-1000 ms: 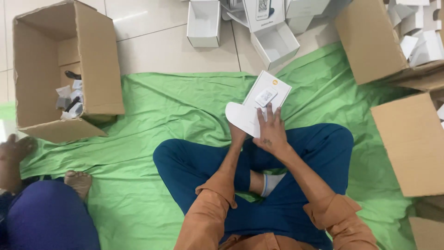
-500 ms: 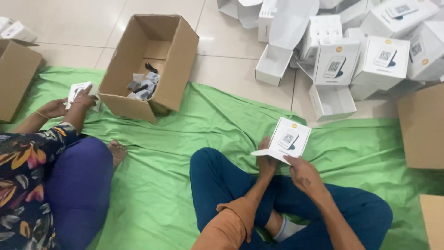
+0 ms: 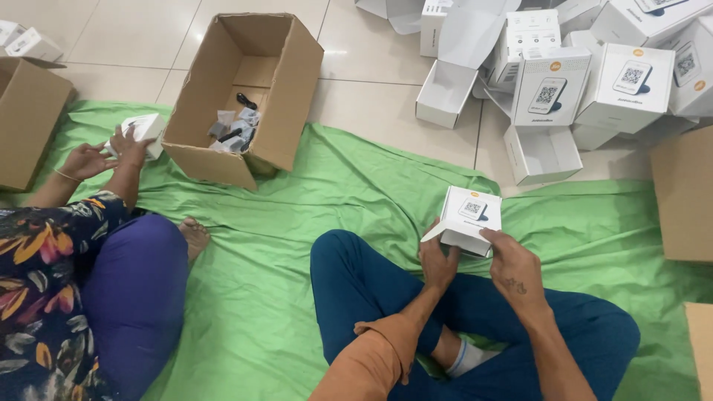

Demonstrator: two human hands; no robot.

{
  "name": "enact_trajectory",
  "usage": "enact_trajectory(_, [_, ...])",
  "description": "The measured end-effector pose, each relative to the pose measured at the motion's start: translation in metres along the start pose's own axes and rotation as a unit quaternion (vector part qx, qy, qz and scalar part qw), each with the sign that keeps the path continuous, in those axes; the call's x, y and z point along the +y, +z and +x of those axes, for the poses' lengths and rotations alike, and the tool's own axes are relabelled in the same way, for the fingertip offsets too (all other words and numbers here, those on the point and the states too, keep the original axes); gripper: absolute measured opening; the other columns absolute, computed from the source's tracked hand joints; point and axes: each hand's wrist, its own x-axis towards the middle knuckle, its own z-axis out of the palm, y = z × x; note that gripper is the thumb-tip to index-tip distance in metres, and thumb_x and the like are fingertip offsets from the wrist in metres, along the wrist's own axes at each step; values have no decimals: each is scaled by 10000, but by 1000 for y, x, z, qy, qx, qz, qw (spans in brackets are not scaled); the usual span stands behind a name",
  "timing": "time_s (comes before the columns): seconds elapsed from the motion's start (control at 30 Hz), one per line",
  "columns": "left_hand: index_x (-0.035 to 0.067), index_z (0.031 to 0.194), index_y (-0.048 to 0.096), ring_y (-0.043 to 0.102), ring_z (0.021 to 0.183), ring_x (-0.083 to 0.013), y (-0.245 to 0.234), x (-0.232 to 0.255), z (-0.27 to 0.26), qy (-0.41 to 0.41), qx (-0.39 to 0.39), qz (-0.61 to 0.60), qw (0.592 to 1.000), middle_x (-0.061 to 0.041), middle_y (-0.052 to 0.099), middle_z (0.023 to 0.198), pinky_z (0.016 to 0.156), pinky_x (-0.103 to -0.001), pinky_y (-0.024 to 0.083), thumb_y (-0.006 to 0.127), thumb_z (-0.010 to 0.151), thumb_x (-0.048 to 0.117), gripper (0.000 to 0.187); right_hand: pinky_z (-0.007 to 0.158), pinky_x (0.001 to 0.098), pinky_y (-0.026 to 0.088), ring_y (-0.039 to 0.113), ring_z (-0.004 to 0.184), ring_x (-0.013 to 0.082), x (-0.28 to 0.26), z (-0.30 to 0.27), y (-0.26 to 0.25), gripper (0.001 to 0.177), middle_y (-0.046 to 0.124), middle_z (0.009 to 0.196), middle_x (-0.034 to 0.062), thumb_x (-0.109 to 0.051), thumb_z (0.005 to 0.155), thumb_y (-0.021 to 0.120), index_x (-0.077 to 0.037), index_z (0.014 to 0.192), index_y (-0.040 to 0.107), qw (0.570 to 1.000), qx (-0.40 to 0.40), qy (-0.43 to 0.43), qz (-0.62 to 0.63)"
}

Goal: The person folds white product boxes and inserts instructional leaflets into them before placing them in larger containers.

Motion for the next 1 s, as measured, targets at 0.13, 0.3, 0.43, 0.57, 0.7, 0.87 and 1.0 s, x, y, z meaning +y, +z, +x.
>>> enact_trajectory(0.13, [2, 1445, 530, 475, 1394, -427, 1, -12, 3, 26, 0, 1, 1000, -237, 542, 1513, 1157, -491, 359, 724, 831, 101, 651, 793, 451, 573, 702, 970, 401, 5, 2, 1, 372, 717, 1124, 190, 68, 898, 598, -95, 1225, 669, 1000, -31, 4, -4])
enact_trajectory(0.3, [-16, 1501, 486, 428, 1450, -418, 5, -28, -1, -26, -34, -85, 995, -242, 484, 1565, 1214, -478, 318, 634, 785, 78, 737, 921, 426, 560, 698, 1086, 358, 11, -5, 8, 421, 725, 1169, 174, 55, 803, 642, -94, 1189, 720, 998, -61, 27, 16])
enact_trajectory(0.43, [-27, 1537, 419, 424, 1473, -419, 3, -30, -1, 22, -38, -153, 987, -255, 452, 1569, 1244, -463, 299, 630, 930, 121, 659, 955, 420, 544, 679, 1146, 345, 14, -9, 8, 419, 719, 1198, 175, 40, 807, 661, -72, 1207, 715, 997, -61, 42, 30])
enact_trajectory(0.57, [-26, 1528, 428, 434, 1408, -427, -2, -17, 2, 11, -39, -101, 994, -269, 455, 1527, 1183, -463, 323, 633, 908, 101, 665, 959, 412, 546, 688, 1149, 336, 23, -10, 4, 403, 728, 1202, 162, 36, 836, 654, -77, 1218, 714, 997, -58, 35, 46])
enact_trajectory(0.7, [-4, 1468, 510, 495, 1367, -415, 5, -20, 5, 13, -27, -38, 999, -245, 545, 1465, 1178, -459, 359, 653, 925, 98, 571, 913, 400, 560, 717, 1060, 320, 32, -7, 0, 304, 744, 1160, 142, -9, 906, 674, -104, 1188, 739, 996, -59, 60, 25])
enact_trajectory(0.87, [-13, 1454, 435, 473, 1370, -404, 7, -27, 5, 4, -15, -160, 987, -235, 474, 1454, 1168, -437, 366, 665, 824, 44, 673, 870, 399, 564, 718, 1015, 330, 22, -7, 6, 333, 738, 1139, 158, -9, 879, 660, -105, 1188, 743, 995, -61, 62, 43])
enact_trajectory(1.0, [-41, 1476, 480, 473, 1370, -447, 12, -35, 8, 76, -7, -106, 991, -260, 514, 1454, 1173, -473, 342, 665, 809, -25, 692, 790, 391, 568, 723, 991, 324, 21, -8, 6, 298, 744, 1136, 156, -37, 902, 663, -101, 1183, 737, 994, -65, 84, 40])
